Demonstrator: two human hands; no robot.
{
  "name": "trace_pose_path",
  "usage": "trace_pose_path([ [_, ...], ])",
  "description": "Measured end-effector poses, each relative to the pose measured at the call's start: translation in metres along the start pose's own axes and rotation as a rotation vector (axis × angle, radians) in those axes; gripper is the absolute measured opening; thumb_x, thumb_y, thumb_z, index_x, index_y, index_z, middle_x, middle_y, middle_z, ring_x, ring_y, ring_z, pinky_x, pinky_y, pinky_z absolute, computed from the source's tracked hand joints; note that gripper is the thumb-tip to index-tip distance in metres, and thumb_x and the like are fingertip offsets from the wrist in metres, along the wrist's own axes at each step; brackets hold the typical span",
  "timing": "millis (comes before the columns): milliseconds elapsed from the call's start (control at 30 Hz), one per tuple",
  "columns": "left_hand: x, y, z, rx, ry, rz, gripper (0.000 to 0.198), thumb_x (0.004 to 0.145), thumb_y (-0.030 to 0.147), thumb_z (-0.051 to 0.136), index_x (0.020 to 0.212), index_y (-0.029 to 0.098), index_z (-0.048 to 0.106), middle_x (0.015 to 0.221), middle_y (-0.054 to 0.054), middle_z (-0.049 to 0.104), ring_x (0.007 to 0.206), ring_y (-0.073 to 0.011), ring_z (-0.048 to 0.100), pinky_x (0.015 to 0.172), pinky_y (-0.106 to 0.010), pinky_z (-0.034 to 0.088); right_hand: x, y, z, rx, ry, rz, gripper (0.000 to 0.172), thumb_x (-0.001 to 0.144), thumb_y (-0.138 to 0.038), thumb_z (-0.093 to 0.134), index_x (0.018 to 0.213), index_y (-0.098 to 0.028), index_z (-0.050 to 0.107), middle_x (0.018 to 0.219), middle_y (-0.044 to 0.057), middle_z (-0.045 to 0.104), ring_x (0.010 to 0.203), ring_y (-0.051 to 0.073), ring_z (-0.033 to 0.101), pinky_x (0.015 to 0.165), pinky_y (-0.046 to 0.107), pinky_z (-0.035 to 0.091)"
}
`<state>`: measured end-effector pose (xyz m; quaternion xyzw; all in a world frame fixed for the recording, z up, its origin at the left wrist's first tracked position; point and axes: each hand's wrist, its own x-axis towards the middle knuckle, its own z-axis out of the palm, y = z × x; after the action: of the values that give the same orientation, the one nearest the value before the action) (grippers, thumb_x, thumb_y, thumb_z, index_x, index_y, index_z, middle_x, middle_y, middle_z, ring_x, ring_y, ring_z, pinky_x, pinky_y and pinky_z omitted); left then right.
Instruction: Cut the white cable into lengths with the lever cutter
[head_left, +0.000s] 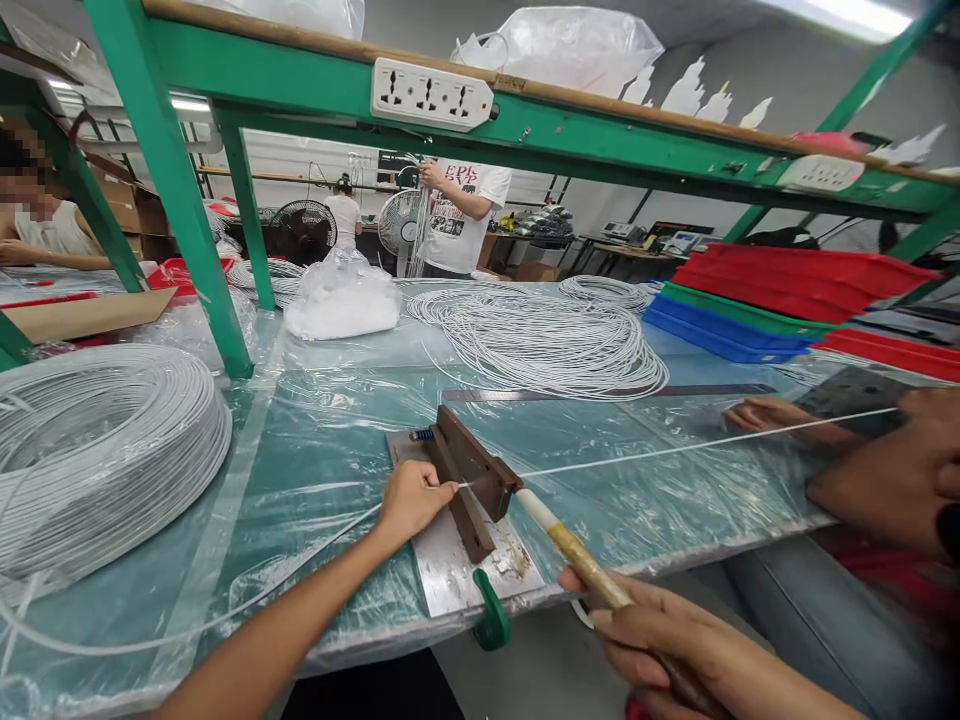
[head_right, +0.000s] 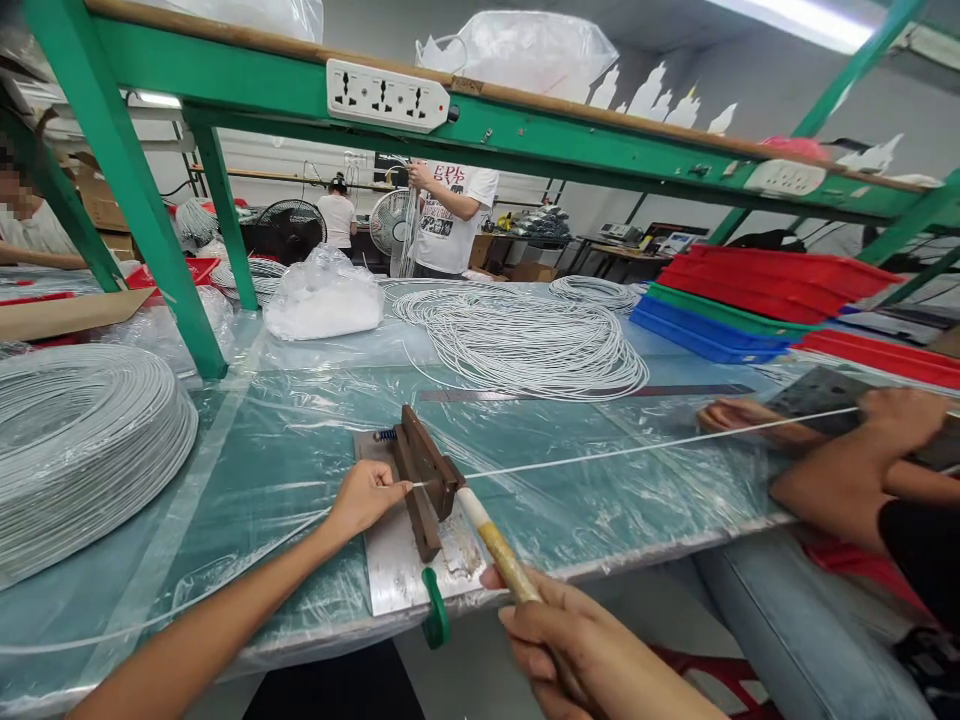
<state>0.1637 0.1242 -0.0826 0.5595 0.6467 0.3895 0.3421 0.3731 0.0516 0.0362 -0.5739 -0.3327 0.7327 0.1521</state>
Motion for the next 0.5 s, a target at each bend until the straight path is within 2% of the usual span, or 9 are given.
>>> trace_pose_path([
  [67,-0.001,0.0,0.0,0.001,0.006,0.01,0.039,0.067,0.041,0.059,0.046,0.019,0.035,0.046,0.007,0.032,0.048,-0.0084,0.032,0.048,-0.024,0.017,0.005,0.003,0.003,-0.027,0.047,0.072,0.021,0.076,-0.029,0.047,0.061,-0.02,0.035,0.038,-0.007,0.036,0.02,0.004,0.024,0.022,0.012,0.021],
  [133,-0.001,0.0,0.0,0.0,0.01,0.013,0.038,0.067,0.041,0.059,0.046,0.019,0.036,0.045,0.007,0.032,0.048,-0.0085,0.032,0.048,-0.024,0.018,0.011,0.008,0.004,-0.094,0.003,0.093,0.033,0.079,-0.04,0.044,0.055,-0.021,0.03,0.031,-0.006,0.029,0.019,0.006,0.028,0.021,0.013,0.023],
  [233,-0.002,0.001,0.0,-0.006,0.018,0.007,0.036,0.068,0.039,0.059,0.047,0.019,0.038,0.045,0.007,0.033,0.047,-0.0086,0.032,0.048,-0.024,0.018,0.016,0.013,0.002,-0.134,-0.057,0.006,0.048,0.062,-0.056,0.06,0.055,-0.022,0.027,0.031,-0.009,0.026,0.019,0.007,0.032,0.019,0.012,0.023],
  [333,-0.002,0.001,0.001,-0.023,0.028,0.004,0.035,0.067,0.039,0.059,0.047,0.019,0.039,0.045,0.007,0.034,0.047,-0.0086,0.032,0.048,-0.023,0.018,0.013,0.013,0.001,-0.131,-0.027,-0.072,0.058,0.045,-0.06,0.07,0.063,-0.022,0.03,0.034,-0.012,0.029,0.02,0.006,0.032,0.019,0.012,0.022],
  [433,-0.002,-0.002,0.003,-0.057,0.029,0.012,0.036,0.066,0.039,0.06,0.046,0.019,0.038,0.046,0.007,0.033,0.048,-0.0086,0.032,0.049,-0.023,0.018,0.014,0.019,0.0,-0.152,-0.006,-0.093,0.06,0.047,-0.065,0.069,0.068,-0.023,0.033,0.037,-0.011,0.032,0.02,0.006,0.03,0.02,0.013,0.019],
  [500,-0.001,-0.005,0.004,-0.098,0.026,0.022,0.037,0.065,0.04,0.06,0.046,0.019,0.036,0.046,0.007,0.032,0.048,-0.0083,0.031,0.049,-0.023,0.017,0.021,0.033,0.0,-0.174,0.028,-0.134,0.058,0.051,-0.066,0.069,0.07,-0.022,0.037,0.04,-0.01,0.033,0.023,0.005,0.03,0.023,0.015,0.019],
])
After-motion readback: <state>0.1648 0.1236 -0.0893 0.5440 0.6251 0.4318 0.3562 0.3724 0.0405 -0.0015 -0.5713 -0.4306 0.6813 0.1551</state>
